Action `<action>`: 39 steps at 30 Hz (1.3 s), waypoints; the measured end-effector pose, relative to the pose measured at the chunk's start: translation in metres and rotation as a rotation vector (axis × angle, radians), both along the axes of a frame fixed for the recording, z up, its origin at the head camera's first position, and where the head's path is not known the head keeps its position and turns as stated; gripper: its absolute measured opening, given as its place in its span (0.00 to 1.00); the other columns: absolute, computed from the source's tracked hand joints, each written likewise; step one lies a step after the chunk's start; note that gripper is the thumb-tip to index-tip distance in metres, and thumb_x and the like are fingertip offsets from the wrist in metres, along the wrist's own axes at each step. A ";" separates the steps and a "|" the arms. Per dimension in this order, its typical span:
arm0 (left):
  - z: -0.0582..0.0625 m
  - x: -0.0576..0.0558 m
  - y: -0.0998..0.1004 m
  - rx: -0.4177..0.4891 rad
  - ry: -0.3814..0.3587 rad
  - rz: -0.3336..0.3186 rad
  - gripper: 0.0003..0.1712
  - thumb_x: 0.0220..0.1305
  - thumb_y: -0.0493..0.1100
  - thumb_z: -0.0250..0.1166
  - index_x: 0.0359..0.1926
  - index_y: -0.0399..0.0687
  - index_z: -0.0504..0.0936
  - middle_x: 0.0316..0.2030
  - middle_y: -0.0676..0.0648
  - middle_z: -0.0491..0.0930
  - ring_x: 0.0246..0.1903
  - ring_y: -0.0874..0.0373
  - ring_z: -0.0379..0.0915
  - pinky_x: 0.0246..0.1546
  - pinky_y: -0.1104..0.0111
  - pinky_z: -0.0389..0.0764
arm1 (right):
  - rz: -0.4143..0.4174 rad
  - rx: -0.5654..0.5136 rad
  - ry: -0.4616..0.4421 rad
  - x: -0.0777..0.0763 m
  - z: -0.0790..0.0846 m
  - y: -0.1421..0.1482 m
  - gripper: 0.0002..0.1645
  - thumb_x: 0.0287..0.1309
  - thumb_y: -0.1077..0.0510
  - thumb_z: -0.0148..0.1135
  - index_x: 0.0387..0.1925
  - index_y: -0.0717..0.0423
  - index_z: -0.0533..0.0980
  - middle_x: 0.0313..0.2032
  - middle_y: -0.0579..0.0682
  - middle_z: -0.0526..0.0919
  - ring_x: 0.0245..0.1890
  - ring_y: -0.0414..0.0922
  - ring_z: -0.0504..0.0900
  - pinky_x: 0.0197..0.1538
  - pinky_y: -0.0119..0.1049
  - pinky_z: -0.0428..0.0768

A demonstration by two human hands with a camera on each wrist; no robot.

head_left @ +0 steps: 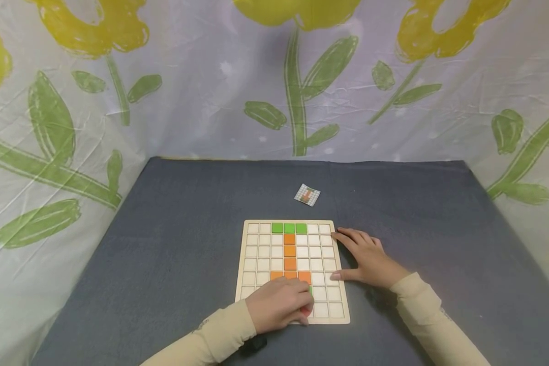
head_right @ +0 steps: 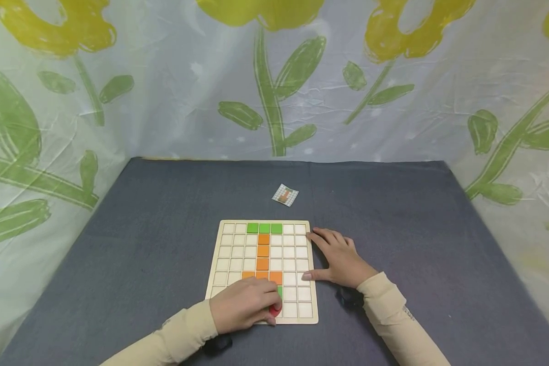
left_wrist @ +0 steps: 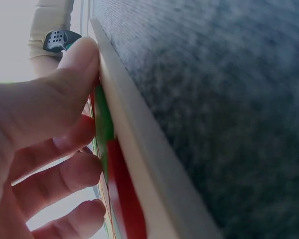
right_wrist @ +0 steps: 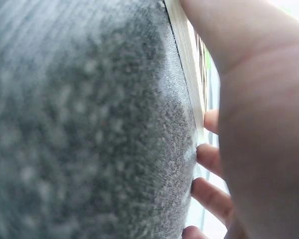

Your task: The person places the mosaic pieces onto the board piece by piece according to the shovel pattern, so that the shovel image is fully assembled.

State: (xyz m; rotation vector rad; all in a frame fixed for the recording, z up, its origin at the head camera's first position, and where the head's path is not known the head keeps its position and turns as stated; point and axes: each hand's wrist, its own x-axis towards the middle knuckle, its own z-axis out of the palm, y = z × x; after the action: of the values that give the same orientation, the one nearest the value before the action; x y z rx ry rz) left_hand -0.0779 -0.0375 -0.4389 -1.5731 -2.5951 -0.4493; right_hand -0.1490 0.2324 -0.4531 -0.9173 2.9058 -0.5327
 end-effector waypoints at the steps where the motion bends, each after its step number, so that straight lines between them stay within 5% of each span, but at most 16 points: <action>1: 0.000 0.000 0.000 0.002 -0.001 0.000 0.14 0.52 0.59 0.69 0.31 0.57 0.79 0.27 0.61 0.71 0.27 0.71 0.64 0.30 0.78 0.67 | 0.001 -0.004 0.005 0.000 0.000 0.000 0.57 0.43 0.26 0.65 0.70 0.48 0.60 0.68 0.53 0.62 0.65 0.54 0.61 0.54 0.56 0.62; 9: 0.000 -0.002 -0.001 0.000 -0.006 0.021 0.14 0.53 0.57 0.70 0.33 0.57 0.79 0.28 0.60 0.70 0.26 0.70 0.61 0.32 0.77 0.71 | 0.009 -0.005 0.010 -0.001 0.002 -0.002 0.57 0.44 0.26 0.65 0.70 0.49 0.61 0.68 0.54 0.63 0.65 0.54 0.61 0.52 0.53 0.62; 24: 0.002 0.000 -0.009 0.006 -0.111 0.046 0.09 0.60 0.55 0.66 0.40 0.62 0.82 0.26 0.59 0.64 0.24 0.69 0.55 0.24 0.82 0.54 | 0.003 0.007 -0.029 0.000 0.003 -0.002 0.57 0.44 0.25 0.64 0.71 0.47 0.59 0.69 0.52 0.61 0.66 0.53 0.60 0.54 0.54 0.61; 36: 0.001 0.000 -0.013 0.039 -0.138 0.047 0.10 0.63 0.55 0.64 0.45 0.62 0.81 0.27 0.59 0.64 0.25 0.69 0.55 0.24 0.82 0.55 | -0.002 0.021 -0.034 0.001 0.000 -0.002 0.58 0.44 0.23 0.62 0.71 0.46 0.59 0.69 0.52 0.61 0.67 0.53 0.60 0.55 0.56 0.62; 39: -0.001 -0.002 -0.019 0.084 -0.122 0.098 0.14 0.65 0.55 0.62 0.49 0.61 0.80 0.29 0.58 0.67 0.25 0.68 0.57 0.26 0.82 0.59 | 0.012 0.016 -0.033 0.002 -0.003 -0.003 0.58 0.44 0.24 0.62 0.71 0.47 0.59 0.69 0.53 0.61 0.67 0.54 0.60 0.55 0.58 0.62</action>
State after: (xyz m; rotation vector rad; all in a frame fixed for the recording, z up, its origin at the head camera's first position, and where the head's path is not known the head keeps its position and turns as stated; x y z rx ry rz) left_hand -0.0797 -0.0562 -0.4396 -1.4280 -2.6882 -0.6551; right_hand -0.1474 0.2292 -0.4558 -0.9140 2.8690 -0.5178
